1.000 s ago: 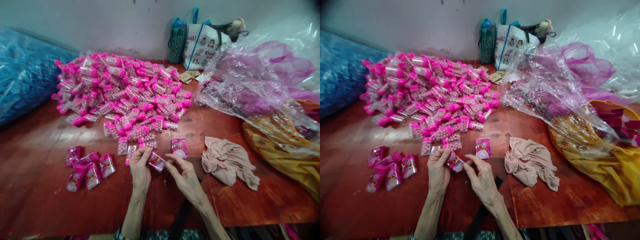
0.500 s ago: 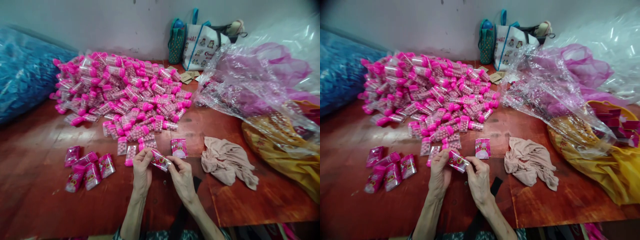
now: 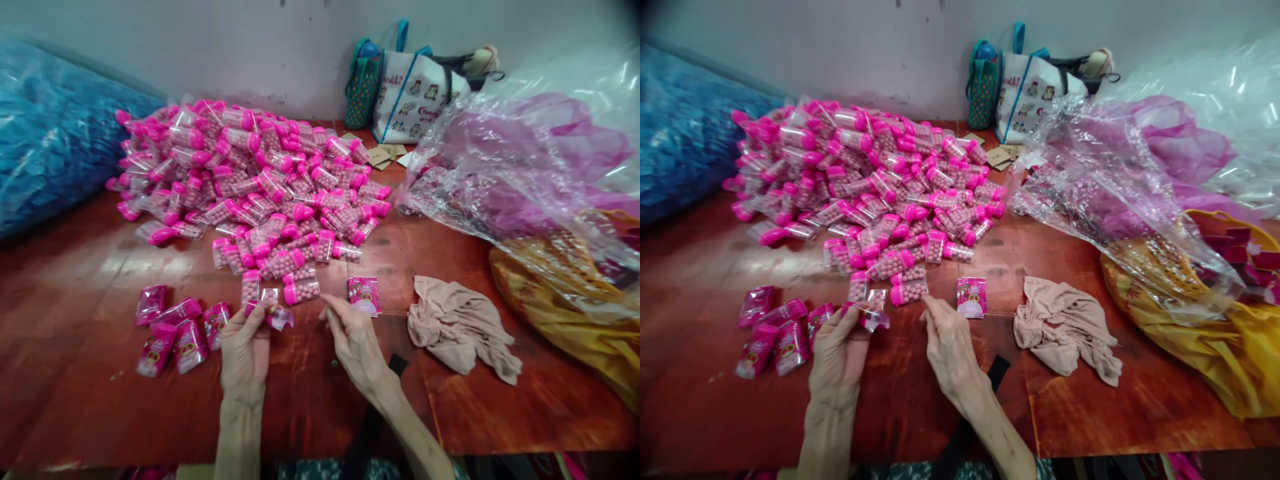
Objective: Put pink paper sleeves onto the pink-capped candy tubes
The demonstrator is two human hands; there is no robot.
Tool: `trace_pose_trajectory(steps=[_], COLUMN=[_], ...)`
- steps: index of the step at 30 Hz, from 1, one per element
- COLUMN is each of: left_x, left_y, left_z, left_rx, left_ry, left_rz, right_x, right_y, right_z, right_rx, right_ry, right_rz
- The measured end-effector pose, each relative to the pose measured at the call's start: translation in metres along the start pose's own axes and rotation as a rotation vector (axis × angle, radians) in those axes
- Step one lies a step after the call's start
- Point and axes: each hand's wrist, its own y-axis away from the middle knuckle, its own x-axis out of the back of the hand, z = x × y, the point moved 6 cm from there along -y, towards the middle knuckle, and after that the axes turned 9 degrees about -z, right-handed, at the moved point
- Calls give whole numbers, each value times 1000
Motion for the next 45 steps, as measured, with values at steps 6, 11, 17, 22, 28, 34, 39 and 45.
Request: trace_pose_trajectory(steps=[6, 11, 17, 22, 28, 34, 39, 45], left_x=[9, 10, 10, 1, -14, -19, -24, -33], left_y=[-2, 0, 2, 8, 13, 11, 12, 10], left_z=[9, 9, 10, 14, 12, 4, 2, -4], left_rx=[-14, -1, -41, -92, -101, -106, -81, -22], left_ry=[108, 132, 118, 33, -97, -67, -114, -126], left_rz=[41, 46, 45, -55, -145, -98, -143, -298], right_x=[-28, -38, -33, -8, 0, -6, -10, -5], right_y=[-33, -23, -1, 12, 20, 21, 21, 19], right_z=[-5, 4, 5, 16, 9, 9, 15, 20], right_rx=[95, 21, 2, -173, -285, -324, -346, -357], right_ry=[599, 625, 465, -302, -795, -849, -915, -824], right_rz=[-39, -4, 28, 82, 63, 42, -15, 11])
